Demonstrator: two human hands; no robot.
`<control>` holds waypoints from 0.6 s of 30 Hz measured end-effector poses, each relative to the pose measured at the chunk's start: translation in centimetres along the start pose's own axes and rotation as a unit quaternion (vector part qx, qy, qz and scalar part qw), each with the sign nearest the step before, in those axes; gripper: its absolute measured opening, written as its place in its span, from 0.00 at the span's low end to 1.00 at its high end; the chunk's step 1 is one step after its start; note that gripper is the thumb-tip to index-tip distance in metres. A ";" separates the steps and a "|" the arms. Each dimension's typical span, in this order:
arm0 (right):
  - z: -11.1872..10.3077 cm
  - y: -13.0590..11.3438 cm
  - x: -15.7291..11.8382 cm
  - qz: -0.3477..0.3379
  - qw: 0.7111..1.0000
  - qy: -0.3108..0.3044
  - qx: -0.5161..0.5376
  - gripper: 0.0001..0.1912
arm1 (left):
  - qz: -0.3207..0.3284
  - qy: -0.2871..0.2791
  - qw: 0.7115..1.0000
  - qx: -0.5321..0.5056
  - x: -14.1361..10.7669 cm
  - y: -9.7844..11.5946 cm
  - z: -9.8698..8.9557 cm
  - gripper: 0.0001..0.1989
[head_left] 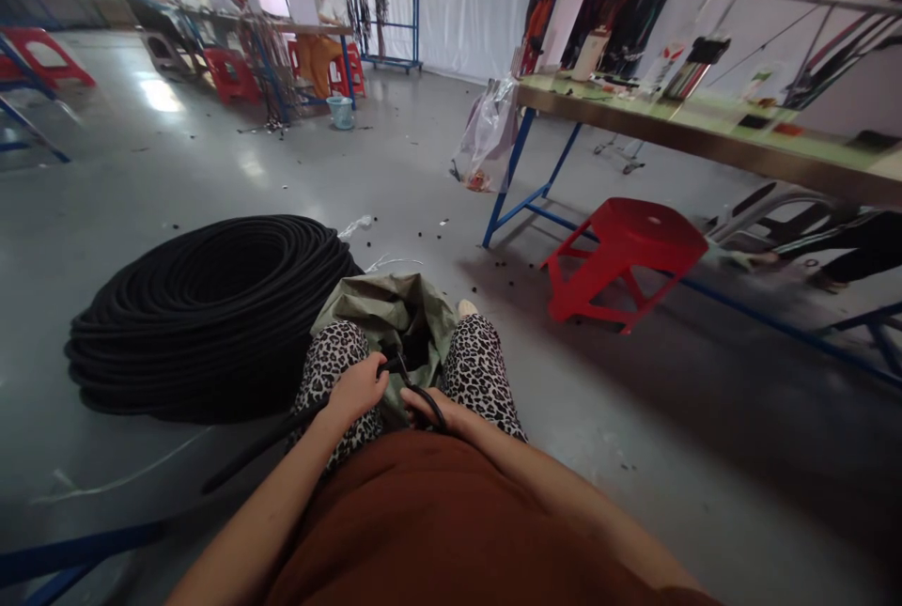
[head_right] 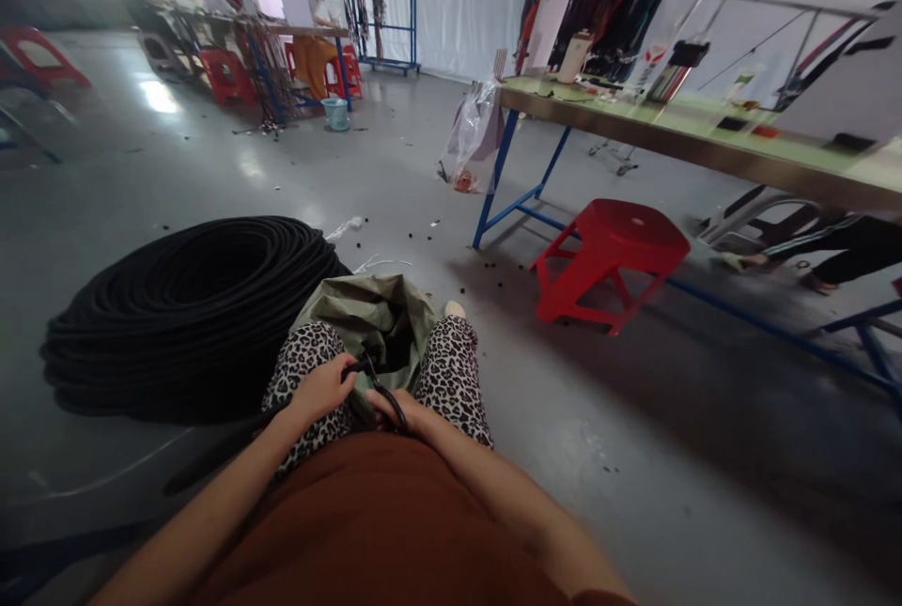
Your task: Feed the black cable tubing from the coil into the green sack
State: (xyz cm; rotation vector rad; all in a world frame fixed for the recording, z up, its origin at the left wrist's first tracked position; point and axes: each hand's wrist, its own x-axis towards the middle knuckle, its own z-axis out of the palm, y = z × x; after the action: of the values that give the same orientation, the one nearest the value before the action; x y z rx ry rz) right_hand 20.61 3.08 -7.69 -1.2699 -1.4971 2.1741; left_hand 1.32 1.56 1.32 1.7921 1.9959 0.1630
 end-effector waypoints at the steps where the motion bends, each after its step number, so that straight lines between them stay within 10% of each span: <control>1: 0.0 -0.1 0.0 0.000 1.000 -0.002 0.000 0.26 | 0.001 -0.002 1.000 0.001 0.0 0.1 0.0 0.15; 18: 0.7 0.0 0.4 0.033 0.995 0.010 0.092 0.31 | -0.001 -0.051 0.998 0.046 0.2 2.3 -0.9 0.17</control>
State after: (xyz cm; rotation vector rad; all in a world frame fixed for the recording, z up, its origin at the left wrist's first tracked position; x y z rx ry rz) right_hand 19.85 2.84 -7.79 -1.2902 -1.2320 2.2728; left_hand 3.02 2.25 2.99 1.8168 1.9620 -0.0202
